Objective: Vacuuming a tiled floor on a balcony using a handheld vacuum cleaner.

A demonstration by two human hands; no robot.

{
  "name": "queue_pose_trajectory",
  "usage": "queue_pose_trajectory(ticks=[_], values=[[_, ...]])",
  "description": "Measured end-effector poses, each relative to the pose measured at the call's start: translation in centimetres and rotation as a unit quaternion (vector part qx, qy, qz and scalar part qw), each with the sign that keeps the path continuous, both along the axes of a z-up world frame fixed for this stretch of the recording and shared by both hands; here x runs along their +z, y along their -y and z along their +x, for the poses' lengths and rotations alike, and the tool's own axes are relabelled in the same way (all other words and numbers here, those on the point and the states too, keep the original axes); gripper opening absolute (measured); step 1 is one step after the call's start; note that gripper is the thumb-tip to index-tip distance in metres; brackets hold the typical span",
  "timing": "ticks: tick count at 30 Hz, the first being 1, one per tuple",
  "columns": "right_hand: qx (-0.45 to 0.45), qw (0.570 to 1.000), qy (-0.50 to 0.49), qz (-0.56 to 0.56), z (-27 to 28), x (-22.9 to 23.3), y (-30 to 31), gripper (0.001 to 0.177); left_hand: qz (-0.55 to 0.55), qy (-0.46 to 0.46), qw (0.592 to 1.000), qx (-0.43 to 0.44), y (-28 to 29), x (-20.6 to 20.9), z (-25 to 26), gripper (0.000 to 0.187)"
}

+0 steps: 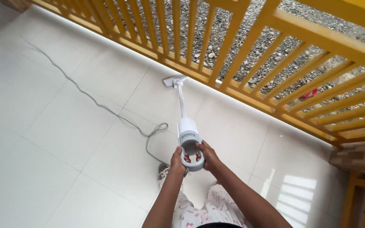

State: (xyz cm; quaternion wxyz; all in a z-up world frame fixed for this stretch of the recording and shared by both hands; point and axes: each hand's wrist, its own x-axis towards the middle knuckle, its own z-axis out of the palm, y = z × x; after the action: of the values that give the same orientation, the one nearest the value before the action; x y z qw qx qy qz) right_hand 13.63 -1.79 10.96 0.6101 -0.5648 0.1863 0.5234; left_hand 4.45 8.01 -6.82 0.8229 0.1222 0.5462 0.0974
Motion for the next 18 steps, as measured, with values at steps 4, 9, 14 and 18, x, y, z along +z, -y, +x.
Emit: queue_pose_trajectory(ticks=[4, 9, 14, 18], values=[[0.024, 0.999, 0.024, -0.013, -1.5, 0.5, -4.3, 0.072, -0.023, 0.001, 0.999, 0.026, -3.6, 1.1, -2.2, 0.048], [-0.030, 0.999, -0.035, -0.010, -5.2, -2.4, -7.4, 0.072, 0.006, -0.027, 0.999, -0.043, -7.8, 7.5, -6.2, 0.063], [-0.034, 0.999, -0.020, -0.010, -7.5, -1.1, -12.3, 0.076, 0.030, -0.028, 0.998, -0.046, -12.8, 6.7, -8.1, 0.067], [-0.025, 0.999, -0.028, -0.013, -8.2, -0.5, -13.5, 0.072, 0.018, -0.021, 0.998, -0.052, -14.2, 8.0, -8.9, 0.068]])
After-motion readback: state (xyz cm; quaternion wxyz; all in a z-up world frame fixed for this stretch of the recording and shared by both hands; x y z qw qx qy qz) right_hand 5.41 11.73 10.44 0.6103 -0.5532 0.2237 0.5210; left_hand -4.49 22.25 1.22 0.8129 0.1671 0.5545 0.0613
